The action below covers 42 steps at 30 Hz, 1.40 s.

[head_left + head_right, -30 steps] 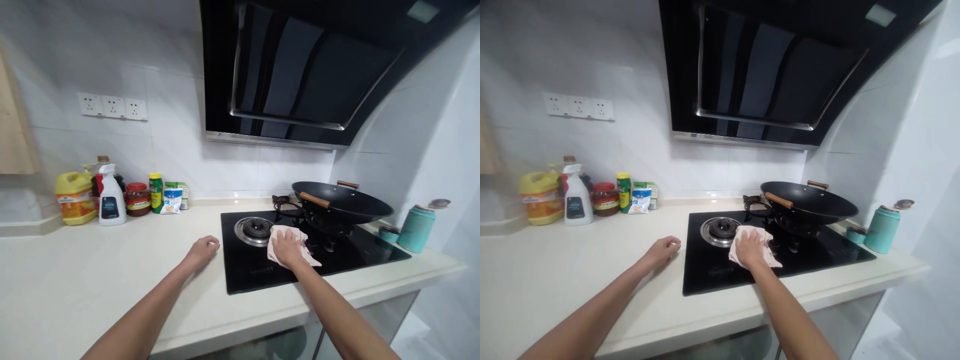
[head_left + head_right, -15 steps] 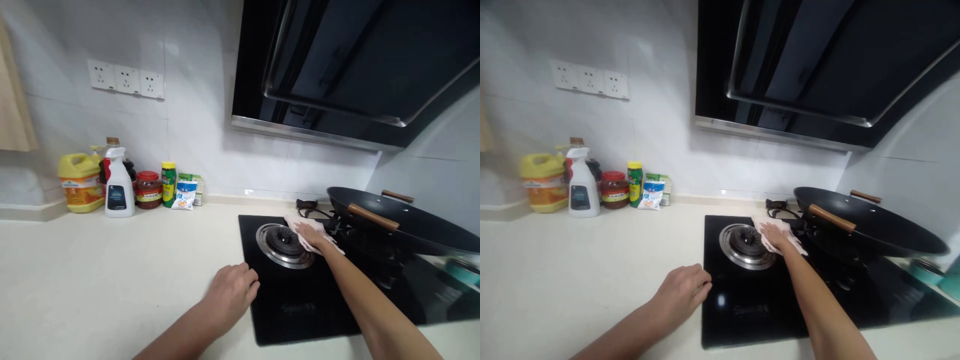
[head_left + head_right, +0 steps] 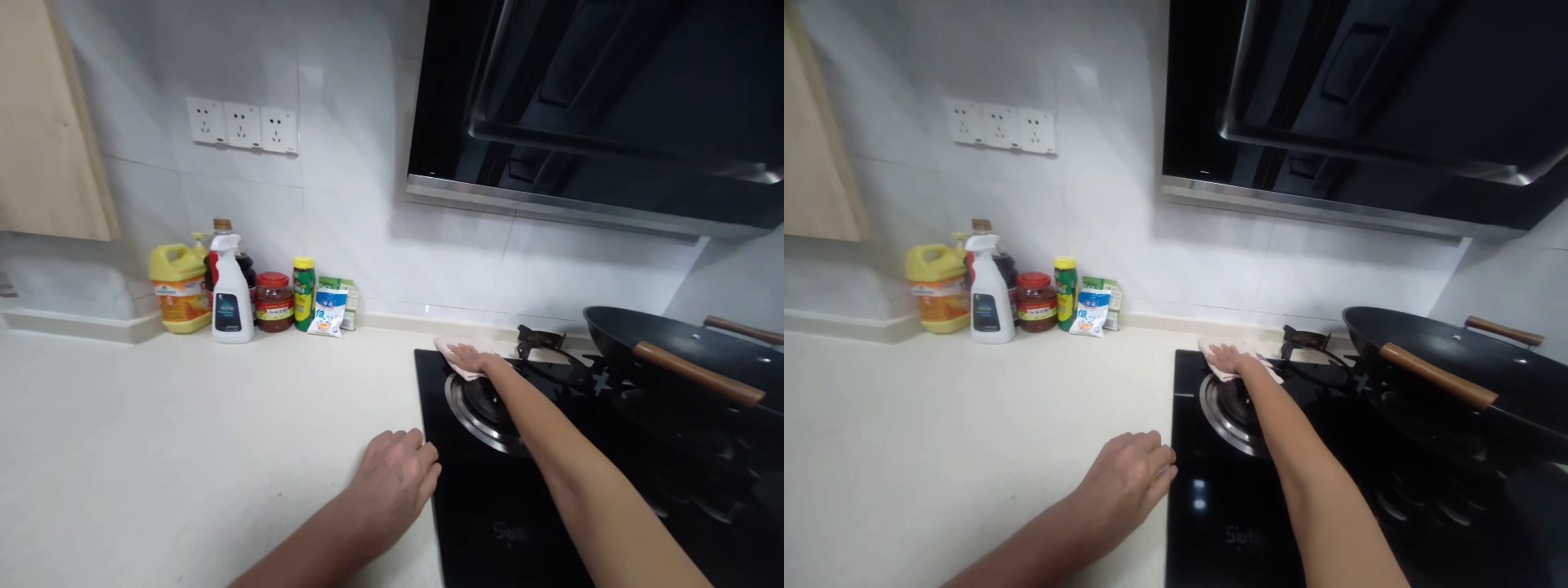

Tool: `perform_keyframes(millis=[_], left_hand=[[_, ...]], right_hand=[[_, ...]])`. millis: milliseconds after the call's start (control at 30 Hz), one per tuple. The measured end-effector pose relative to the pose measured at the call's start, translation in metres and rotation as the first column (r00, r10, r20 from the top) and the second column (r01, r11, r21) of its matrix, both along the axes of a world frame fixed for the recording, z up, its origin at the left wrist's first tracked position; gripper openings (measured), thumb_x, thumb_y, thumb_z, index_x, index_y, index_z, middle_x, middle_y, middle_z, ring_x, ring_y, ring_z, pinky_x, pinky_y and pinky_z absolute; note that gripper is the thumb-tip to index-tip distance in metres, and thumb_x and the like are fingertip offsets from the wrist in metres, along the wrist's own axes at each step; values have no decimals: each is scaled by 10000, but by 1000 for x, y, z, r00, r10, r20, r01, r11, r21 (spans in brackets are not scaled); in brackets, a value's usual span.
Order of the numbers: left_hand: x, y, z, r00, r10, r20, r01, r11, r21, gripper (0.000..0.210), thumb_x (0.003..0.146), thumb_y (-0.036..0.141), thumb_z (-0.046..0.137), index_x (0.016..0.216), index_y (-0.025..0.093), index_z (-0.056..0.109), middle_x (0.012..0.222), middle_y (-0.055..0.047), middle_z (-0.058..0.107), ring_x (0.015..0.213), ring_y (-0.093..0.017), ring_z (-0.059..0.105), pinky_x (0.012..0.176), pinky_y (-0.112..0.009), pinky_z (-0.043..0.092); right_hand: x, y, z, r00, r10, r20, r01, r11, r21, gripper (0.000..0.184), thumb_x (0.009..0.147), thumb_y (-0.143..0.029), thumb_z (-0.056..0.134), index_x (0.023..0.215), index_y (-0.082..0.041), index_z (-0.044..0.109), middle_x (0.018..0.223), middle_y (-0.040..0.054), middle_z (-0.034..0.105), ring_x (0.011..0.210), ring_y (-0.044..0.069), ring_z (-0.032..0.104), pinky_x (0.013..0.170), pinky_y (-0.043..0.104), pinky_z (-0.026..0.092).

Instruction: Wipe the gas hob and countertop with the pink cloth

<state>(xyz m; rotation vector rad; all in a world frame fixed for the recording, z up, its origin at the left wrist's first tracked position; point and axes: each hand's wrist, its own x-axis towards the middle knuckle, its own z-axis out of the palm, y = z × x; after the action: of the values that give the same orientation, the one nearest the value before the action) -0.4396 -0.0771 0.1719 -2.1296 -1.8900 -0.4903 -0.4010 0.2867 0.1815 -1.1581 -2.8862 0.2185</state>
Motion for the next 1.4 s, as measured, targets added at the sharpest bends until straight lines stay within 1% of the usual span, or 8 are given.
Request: perform_keyframes(millis=[200, 333, 433, 533, 733, 1000, 1200, 1400], left_hand=[[-6, 1, 5, 988, 111, 109, -108, 993, -39, 310, 1015, 256, 407, 842, 206, 658, 824, -41, 649, 740, -185, 605, 702, -317, 434], [-18, 1, 12, 958, 219, 185, -215, 976, -45, 298, 1003, 278, 423, 909, 211, 698, 901, -59, 688, 796, -203, 644, 718, -309, 440], [-29, 0, 18, 911, 324, 253, -332, 943, -11, 272, 993, 281, 441, 973, 227, 707, 977, -53, 710, 860, -207, 659, 734, -299, 437], [-37, 0, 21, 868, 385, 314, -403, 915, -8, 265, 979, 284, 455, 986, 235, 714, 1010, -43, 727, 894, -203, 662, 749, -295, 435], [-44, 3, 18, 834, 398, 381, -406, 912, -63, 287, 943, 309, 462, 932, 231, 738, 961, -48, 758, 893, -219, 669, 736, -299, 432], [-54, 2, 18, 810, 410, 418, -420, 905, -74, 318, 922, 358, 436, 926, 240, 731, 952, -47, 761, 876, -224, 671, 706, -295, 429], [-56, 3, 15, 804, 405, 435, -414, 907, -79, 312, 912, 363, 437, 918, 248, 727, 942, -34, 755, 887, -221, 664, 709, -292, 427], [-51, 3, 13, 809, 385, 444, -386, 918, -92, 307, 908, 360, 440, 921, 249, 727, 927, -33, 752, 886, -223, 662, 715, -296, 427]], right_hand=[[-27, -49, 2, 994, 21, 106, -12, 996, -85, 733, 982, -652, 242, 1603, -276, 135, 1672, 122, 54, 1509, 409, 49, 1114, 729, 84], [-32, -90, 3, 993, 78, 89, -69, 993, -100, 703, 991, -639, 203, 1602, -306, 102, 1676, 102, -23, 1511, 406, -35, 1094, 758, 24], [-26, -121, 2, 991, 121, 56, -116, 989, -89, 676, 1000, -616, 181, 1599, -307, 128, 1677, 99, -25, 1514, 399, -40, 1105, 741, 1], [-10, -150, 2, 989, 146, 22, -145, 988, -56, 667, 1006, -590, 163, 1594, -276, 168, 1675, 121, 8, 1514, 403, -13, 1122, 713, 12], [34, -199, 1, 971, 239, -18, -239, 971, -1, 684, 1003, -598, 176, 1575, -231, 254, 1662, 144, 117, 1515, 375, 75, 1172, 610, 39], [115, -233, -1, 933, 347, -95, -343, 938, 55, 638, 1008, -601, 217, 1535, -266, 350, 1632, 116, 250, 1493, 316, 198, 1169, 580, 116], [177, -239, -5, 948, 287, -136, -262, 948, 179, 562, 1004, -594, 285, 1431, -282, 475, 1542, 115, 405, 1414, 296, 345, 1094, 538, 285], [225, -219, -5, 983, 88, -159, -61, 984, 167, 524, 1011, -581, 255, 1245, -253, 589, 1332, 95, 593, 1232, 264, 515, 1058, 477, 317]])
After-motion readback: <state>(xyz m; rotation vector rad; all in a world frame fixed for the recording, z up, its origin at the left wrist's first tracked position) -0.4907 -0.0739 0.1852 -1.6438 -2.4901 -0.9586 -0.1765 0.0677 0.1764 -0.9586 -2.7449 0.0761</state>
